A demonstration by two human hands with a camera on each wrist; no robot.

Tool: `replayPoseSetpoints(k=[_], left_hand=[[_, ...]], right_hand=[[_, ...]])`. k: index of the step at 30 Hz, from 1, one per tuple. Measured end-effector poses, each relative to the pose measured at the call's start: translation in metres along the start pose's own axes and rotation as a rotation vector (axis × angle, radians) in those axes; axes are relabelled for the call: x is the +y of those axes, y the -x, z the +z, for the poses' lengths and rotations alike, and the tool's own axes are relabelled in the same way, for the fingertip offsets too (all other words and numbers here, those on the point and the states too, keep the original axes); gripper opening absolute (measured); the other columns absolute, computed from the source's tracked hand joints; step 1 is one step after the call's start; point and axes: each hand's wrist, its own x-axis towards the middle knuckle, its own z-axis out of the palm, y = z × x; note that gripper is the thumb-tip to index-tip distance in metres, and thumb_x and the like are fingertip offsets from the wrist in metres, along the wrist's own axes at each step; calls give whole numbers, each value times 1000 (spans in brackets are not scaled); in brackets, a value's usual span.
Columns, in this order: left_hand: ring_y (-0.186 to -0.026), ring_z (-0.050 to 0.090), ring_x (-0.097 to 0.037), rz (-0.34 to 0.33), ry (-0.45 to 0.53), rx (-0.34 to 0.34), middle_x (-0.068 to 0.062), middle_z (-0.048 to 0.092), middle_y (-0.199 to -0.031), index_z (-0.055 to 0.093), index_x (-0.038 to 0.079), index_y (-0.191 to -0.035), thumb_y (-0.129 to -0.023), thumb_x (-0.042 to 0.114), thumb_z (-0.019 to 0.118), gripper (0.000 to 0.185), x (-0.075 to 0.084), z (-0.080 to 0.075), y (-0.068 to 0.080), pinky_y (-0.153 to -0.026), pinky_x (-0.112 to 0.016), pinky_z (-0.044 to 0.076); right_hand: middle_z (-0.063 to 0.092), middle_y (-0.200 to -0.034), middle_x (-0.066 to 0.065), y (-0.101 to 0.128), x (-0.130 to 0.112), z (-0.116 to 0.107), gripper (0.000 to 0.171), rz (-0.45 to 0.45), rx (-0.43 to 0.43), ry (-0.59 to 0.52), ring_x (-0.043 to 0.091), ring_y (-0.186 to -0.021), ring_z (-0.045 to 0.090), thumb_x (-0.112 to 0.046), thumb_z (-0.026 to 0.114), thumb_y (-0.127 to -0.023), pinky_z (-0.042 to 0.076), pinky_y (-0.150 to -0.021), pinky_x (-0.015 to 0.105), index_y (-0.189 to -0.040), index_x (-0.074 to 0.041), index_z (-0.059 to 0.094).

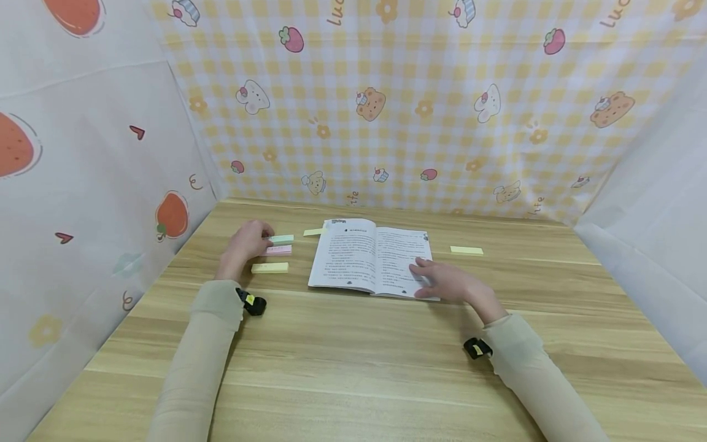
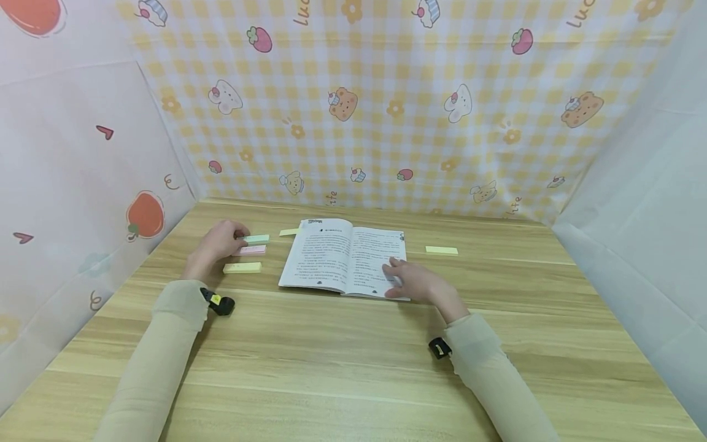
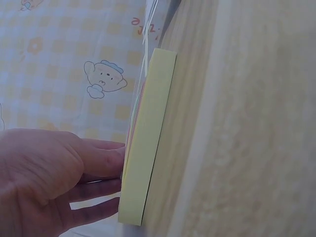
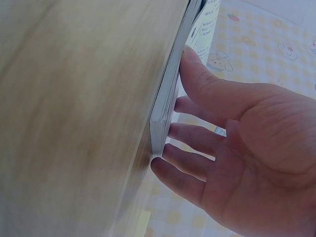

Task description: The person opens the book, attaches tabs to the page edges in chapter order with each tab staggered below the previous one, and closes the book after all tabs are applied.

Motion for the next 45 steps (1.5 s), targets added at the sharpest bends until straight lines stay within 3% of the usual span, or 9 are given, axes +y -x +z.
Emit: replayPoseSetpoints(k=[6,19,29,40,45], left_hand=[[-102,57,-38,-10,-3,10,-26,64,-117,68,-7,-113,-97,1,60,20,0,2,-1,-92,-55,47],[-95,55,-34,-45,29,4,-24,62,-111,65,-8,-119,-101,6,58,24,-1,2,-3,-87,-51,46],[-98,54,-36,-15,32,44,-26,59,-114,62,-11,-121,-100,7,57,28,2,-2,-4,-91,-53,46],[-89,55,-31,44,99,106,-23,63,-105,65,-10,-117,-100,9,59,27,20,-10,-2,-80,-44,47],[-91,55,-32,90,116,142,-24,63,-106,66,-11,-115,-99,10,61,27,27,-13,-5,-81,-45,48]], right_hand=[[25,-160,27,0,1,0,69,0,2,-9,48,-145,26,-28,69,-96,23,-117,58,-151,3,40],[25,-160,26,1,0,0,69,3,-3,-6,47,-145,26,-28,69,-97,23,-117,58,-151,2,40],[25,-160,26,1,-1,-1,69,2,4,-13,47,-145,26,-28,69,-96,23,-117,58,-151,2,41],[25,-160,27,0,-3,-1,70,2,-6,-17,48,-145,26,-28,70,-96,23,-117,58,-151,3,40],[24,-160,27,1,-3,-2,69,8,-10,-39,47,-146,24,-28,69,-97,22,-117,58,-152,2,39]])
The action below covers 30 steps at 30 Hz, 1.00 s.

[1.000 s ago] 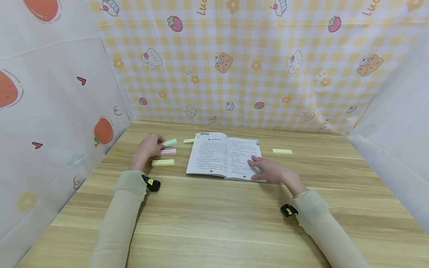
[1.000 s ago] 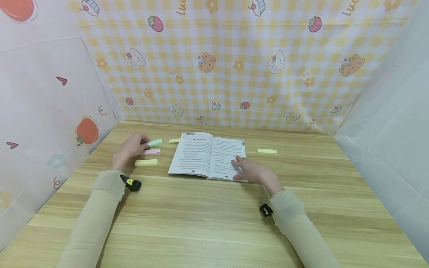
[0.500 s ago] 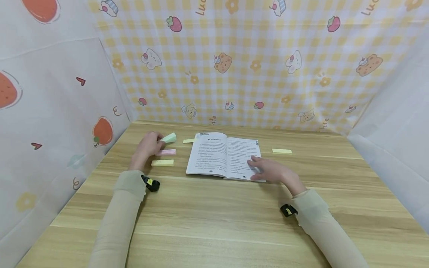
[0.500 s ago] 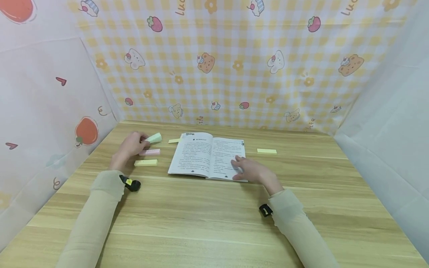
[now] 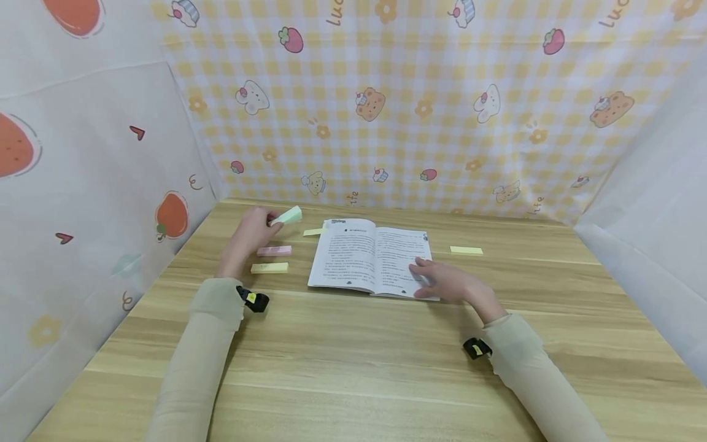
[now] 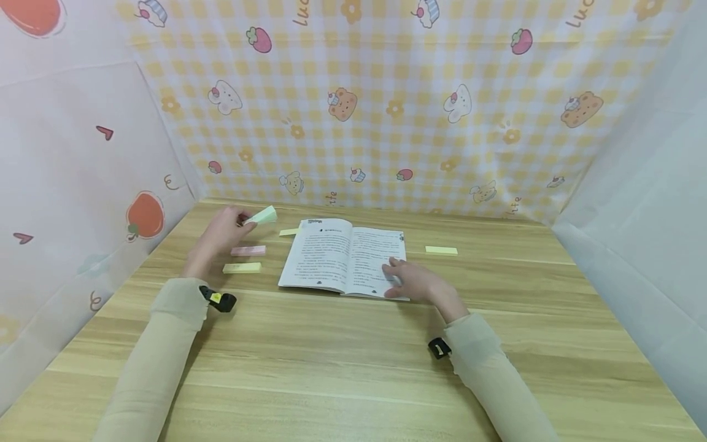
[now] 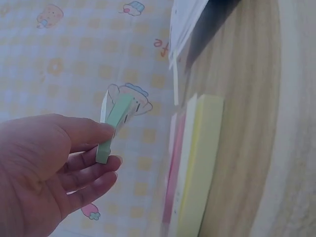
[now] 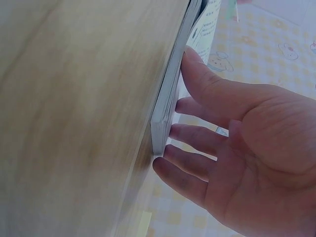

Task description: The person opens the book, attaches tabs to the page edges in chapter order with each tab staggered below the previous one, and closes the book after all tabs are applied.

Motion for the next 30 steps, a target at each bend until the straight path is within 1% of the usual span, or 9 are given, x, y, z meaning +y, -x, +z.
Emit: replayPoseSetpoints(k=[4,10,14,17,21,24,26,30], left_hand=[[-95,54,-34,26,6,12,-24,60,-106,66,-11,-113,-98,11,64,27,6,-1,-2,-84,-47,48],[-94,56,-34,56,19,21,-24,62,-105,67,-12,-112,-96,10,65,27,14,-1,-2,-83,-46,49],[-92,57,-34,86,16,35,-24,64,-104,68,-11,-112,-96,10,66,27,20,-2,-2,-81,-45,49],[-92,58,-34,102,18,36,-24,64,-104,68,-12,-113,-95,10,66,28,25,-3,-1,-82,-45,50],[-95,59,-36,118,27,32,-25,64,-105,67,-12,-113,-95,10,66,29,31,-4,0,-84,-46,51],[-96,60,-36,130,40,28,-26,64,-106,67,-12,-114,-95,9,67,28,34,-4,0,-85,-47,51],[-97,61,-36,136,52,22,-25,64,-107,67,-11,-114,-95,9,67,28,36,-4,0,-86,-46,52],[-98,61,-35,141,70,13,-24,64,-108,67,-9,-115,-95,9,67,27,41,-3,0,-87,-45,53]], right_hand=[[25,-160,27,1,0,0,70,3,0,-14,48,-146,24,-28,69,-97,22,-117,59,-152,2,39],[26,-160,26,0,1,1,70,4,2,-9,48,-145,25,-30,69,-96,23,-117,59,-152,2,40],[27,-159,28,0,2,0,70,-15,7,-4,48,-144,27,-29,70,-96,24,-117,59,-151,3,41],[30,-156,30,-1,2,-1,67,-41,24,8,49,-142,32,-26,71,-95,27,-116,59,-148,5,44],[41,-150,32,-4,2,-2,59,-73,90,17,49,-137,41,-22,70,-96,31,-113,59,-143,7,50],[49,-144,30,-5,2,-2,54,-88,172,-1,48,-134,45,-18,69,-96,33,-112,59,-140,8,52],[52,-142,29,-6,2,-3,50,-93,227,-28,47,-133,46,-14,67,-97,34,-112,58,-139,10,52],[58,-136,26,-6,-1,-5,43,-97,338,-47,45,-124,55,-9,66,-97,45,-103,57,-135,9,57]])
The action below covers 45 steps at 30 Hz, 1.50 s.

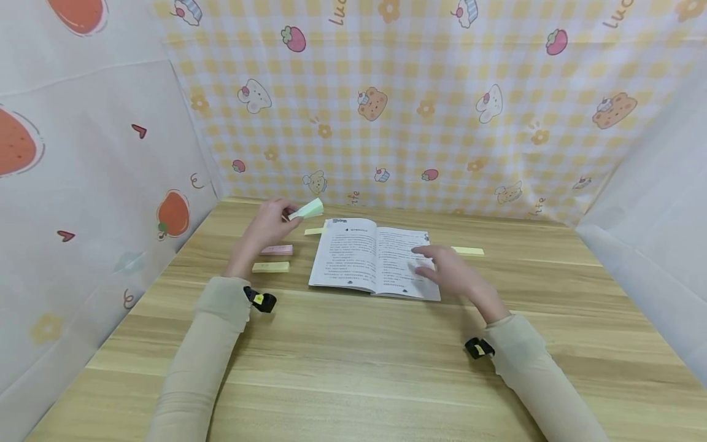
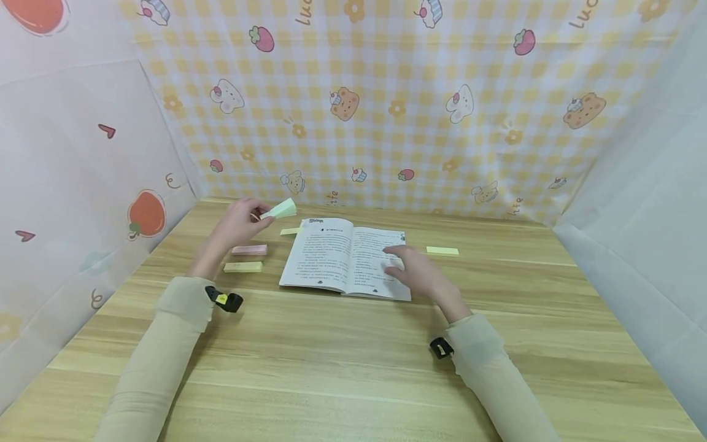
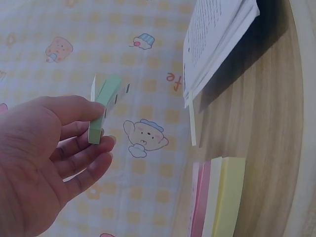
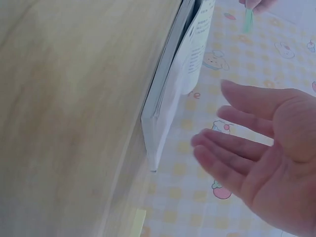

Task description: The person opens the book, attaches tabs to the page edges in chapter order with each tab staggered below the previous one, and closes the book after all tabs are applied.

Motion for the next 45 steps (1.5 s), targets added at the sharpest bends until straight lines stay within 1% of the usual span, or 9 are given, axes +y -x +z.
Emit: replayPoseSetpoints(k=[3,7,11,16,26,34,39,45], left_hand=[[-98,61,-34,13,18,-5,-23,63,-110,67,-9,-115,-96,9,67,26,4,2,-1,-87,-45,54],[-98,61,-33,48,44,-21,-22,63,-110,67,-9,-115,-96,9,67,26,8,5,-2,-86,-43,55],[-98,61,-33,69,52,-34,-22,62,-110,66,-9,-115,-96,8,67,26,10,7,-2,-85,-43,55],[-98,61,-31,98,60,-30,-20,63,-110,66,-8,-114,-95,7,68,24,15,10,-2,-84,-41,56],[-96,60,-29,207,74,-16,-17,61,-106,68,-6,-112,-93,6,70,22,30,14,-1,-83,-39,56],[-97,59,-27,216,62,-38,-15,61,-110,68,-4,-115,-95,10,70,24,42,17,1,-84,-37,55],[-96,60,-26,248,61,-54,-14,63,-112,68,-3,-115,-96,11,69,24,48,19,2,-85,-38,55],[-94,61,-24,300,31,-62,-12,64,-110,69,-3,-116,-96,11,70,24,60,21,3,-83,-38,55]], right_hand=[[61,-134,24,-2,-2,-2,39,7,62,-11,44,-117,61,-7,67,-97,51,-95,55,-133,7,60],[61,-132,24,-3,-3,-3,37,10,113,-40,44,-114,62,-5,67,-96,52,-94,54,-131,6,61],[61,-132,25,-3,-3,-5,36,7,125,-43,44,-114,62,-5,67,-96,53,-94,53,-130,6,61],[61,-131,25,-4,-3,-8,36,-14,141,-57,44,-114,61,-5,67,-96,54,-93,52,-130,5,61],[61,-131,24,-3,-10,-13,36,-48,213,-73,43,-111,63,-5,68,-95,55,-90,49,-130,4,62],[61,-130,23,-1,-14,-14,37,-94,262,-102,40,-110,63,-3,67,-95,55,-90,51,-131,5,60],[61,-131,22,-1,-18,-16,37,-115,305,-120,38,-110,63,-3,68,-95,56,-89,48,-131,5,61],[62,-129,20,0,-22,-18,37,-143,338,-124,37,-108,63,-4,68,-95,57,-88,44,-131,4,61]])
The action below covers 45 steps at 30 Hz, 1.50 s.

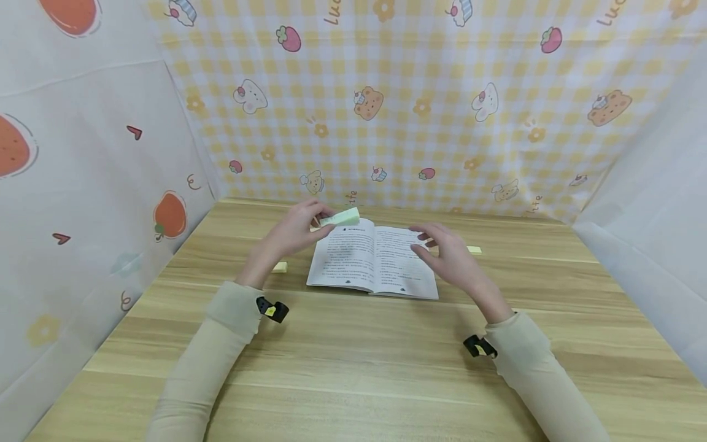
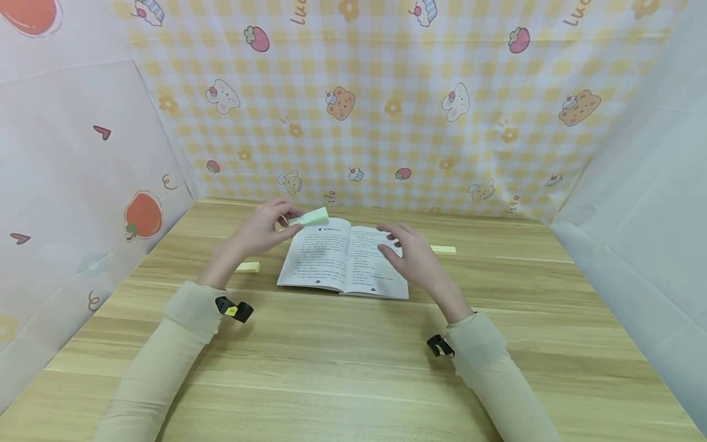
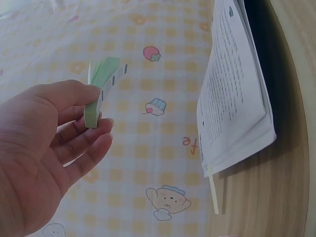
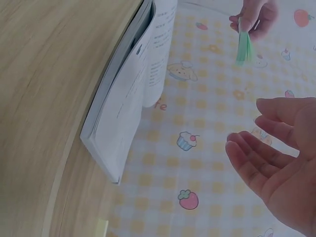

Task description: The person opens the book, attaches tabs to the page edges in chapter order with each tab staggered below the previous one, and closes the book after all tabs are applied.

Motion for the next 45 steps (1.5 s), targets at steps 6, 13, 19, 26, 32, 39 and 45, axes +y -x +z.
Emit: replayPoseSetpoints(k=[6,13,19,26,32,39,45], left_hand=[[-93,60,-24,46,-16,-15,-11,63,-105,69,-3,-115,-94,8,70,23,10,3,-1,-82,-39,56],[-90,63,-25,133,-30,-30,-13,64,-103,69,-5,-111,-92,6,72,22,18,8,-3,-79,-36,57],[-91,63,-24,178,-52,-45,-12,62,-103,69,-4,-109,-93,7,71,20,26,13,-3,-79,-34,57],[-92,63,-22,213,-61,-66,-11,62,-105,69,-1,-110,-93,8,71,18,34,18,-1,-80,-34,56],[-91,62,-21,259,-24,-74,-10,61,-104,69,0,-110,-93,6,71,18,41,22,-1,-78,-34,57],[-89,59,-18,284,-5,-98,-8,60,-105,68,1,-111,-94,7,71,18,47,26,-1,-78,-35,57],[-90,60,-20,323,-5,-113,-9,61,-109,68,0,-112,-93,5,72,20,52,30,0,-78,-34,57]], right_hand=[[63,-129,18,0,-5,-1,38,-19,12,7,35,-108,64,-7,70,-95,57,-88,43,-132,2,61],[64,-128,17,0,-11,-1,38,-58,30,3,31,-107,65,-7,71,-95,57,-87,42,-131,2,62],[64,-127,15,1,-19,-2,41,-62,28,1,27,-107,64,-9,73,-94,56,-89,42,-132,0,62],[64,-128,15,1,-25,-3,43,-87,31,5,27,-107,64,-11,74,-93,55,-89,42,-133,-1,61],[64,-127,13,1,-28,-1,44,-119,41,6,26,-105,65,-12,75,-92,56,-87,43,-133,-1,62],[65,-128,13,1,-32,2,47,-168,44,3,27,-102,65,-11,77,-90,56,-85,43,-134,-2,62],[65,-127,13,1,-34,5,47,-194,39,0,27,-100,65,-10,77,-90,56,-84,41,-134,-2,62]])
